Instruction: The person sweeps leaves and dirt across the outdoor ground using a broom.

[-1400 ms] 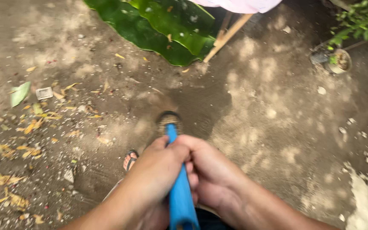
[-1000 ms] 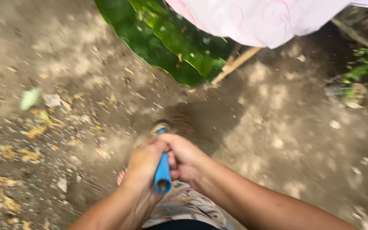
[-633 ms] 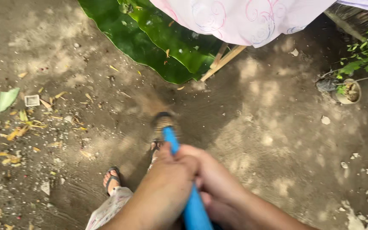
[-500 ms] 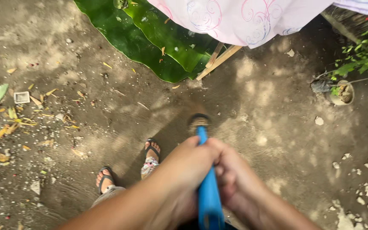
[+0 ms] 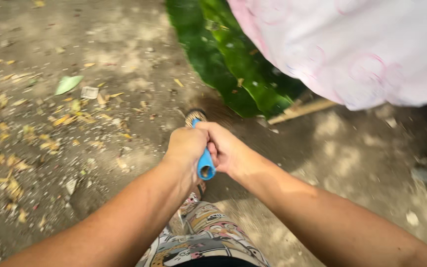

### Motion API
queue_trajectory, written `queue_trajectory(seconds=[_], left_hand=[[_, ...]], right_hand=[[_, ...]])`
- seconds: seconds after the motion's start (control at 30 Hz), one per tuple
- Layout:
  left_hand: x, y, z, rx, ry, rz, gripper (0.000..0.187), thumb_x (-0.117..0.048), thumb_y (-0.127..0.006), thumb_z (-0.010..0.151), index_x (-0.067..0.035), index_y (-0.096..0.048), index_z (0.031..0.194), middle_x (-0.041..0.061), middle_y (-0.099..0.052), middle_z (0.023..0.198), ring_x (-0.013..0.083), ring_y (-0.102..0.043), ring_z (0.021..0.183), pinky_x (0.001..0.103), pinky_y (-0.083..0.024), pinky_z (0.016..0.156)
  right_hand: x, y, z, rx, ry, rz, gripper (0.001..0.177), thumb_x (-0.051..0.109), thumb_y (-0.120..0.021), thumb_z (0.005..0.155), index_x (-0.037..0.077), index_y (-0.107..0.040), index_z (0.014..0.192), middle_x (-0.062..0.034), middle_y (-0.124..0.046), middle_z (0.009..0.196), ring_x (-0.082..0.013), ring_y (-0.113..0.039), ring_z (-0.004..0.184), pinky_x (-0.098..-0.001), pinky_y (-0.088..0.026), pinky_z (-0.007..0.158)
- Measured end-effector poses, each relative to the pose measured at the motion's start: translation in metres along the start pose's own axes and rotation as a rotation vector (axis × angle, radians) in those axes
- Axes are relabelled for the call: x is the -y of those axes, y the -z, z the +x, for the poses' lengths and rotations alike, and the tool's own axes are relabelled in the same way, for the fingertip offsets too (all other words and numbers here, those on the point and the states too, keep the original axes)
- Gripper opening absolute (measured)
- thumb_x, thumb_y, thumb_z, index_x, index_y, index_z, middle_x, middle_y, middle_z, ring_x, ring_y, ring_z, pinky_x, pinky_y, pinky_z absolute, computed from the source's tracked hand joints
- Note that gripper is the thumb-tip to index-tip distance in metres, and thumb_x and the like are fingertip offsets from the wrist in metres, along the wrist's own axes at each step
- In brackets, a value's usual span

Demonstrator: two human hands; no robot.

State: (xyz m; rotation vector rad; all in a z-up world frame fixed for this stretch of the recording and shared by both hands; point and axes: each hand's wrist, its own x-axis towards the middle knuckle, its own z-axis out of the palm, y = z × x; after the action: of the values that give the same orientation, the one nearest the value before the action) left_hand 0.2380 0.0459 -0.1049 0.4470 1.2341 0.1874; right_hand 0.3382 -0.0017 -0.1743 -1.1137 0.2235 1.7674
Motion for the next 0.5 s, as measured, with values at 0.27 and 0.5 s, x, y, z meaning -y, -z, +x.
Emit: queue_trajectory(seconds=[0.27,0.5], left_hand=[[-0.043,0.028,-0.091,-0.07,-0.091,0.238,0.037,-0.008,-0.052,0.092,-0.013,-0.04,0.127,0.01,-0.056,0.07,0.0187,-0.051,0.045,0.036,-0.039,0.035],[-0.095,0.121,-0.093,0.251,0.195,0.248,0.023,-0.006,-0.057,0.089,-0.006,-0.06,0.112,0.006,-0.056,0.065,0.0143,-0.048,0.041,0.033,-0.043,0.034]], right_hand=[[-0.015,-0.116,-0.083,-0.258,-0.06,-0.183,0.033,0.048,-0.057,0.087,0.016,-0.065,0.084,0.0042,-0.058,0.059,-0.0085,-0.048,0.042,-0.0233,-0.038,0.037],[-0.048,-0.149,-0.046,-0.171,-0.078,0.055,0.021,0.026,-0.057,0.095,0.009,-0.07,0.099,0.0023,-0.06,0.066,-0.0042,-0.046,0.045,-0.0185,-0.039,0.041]])
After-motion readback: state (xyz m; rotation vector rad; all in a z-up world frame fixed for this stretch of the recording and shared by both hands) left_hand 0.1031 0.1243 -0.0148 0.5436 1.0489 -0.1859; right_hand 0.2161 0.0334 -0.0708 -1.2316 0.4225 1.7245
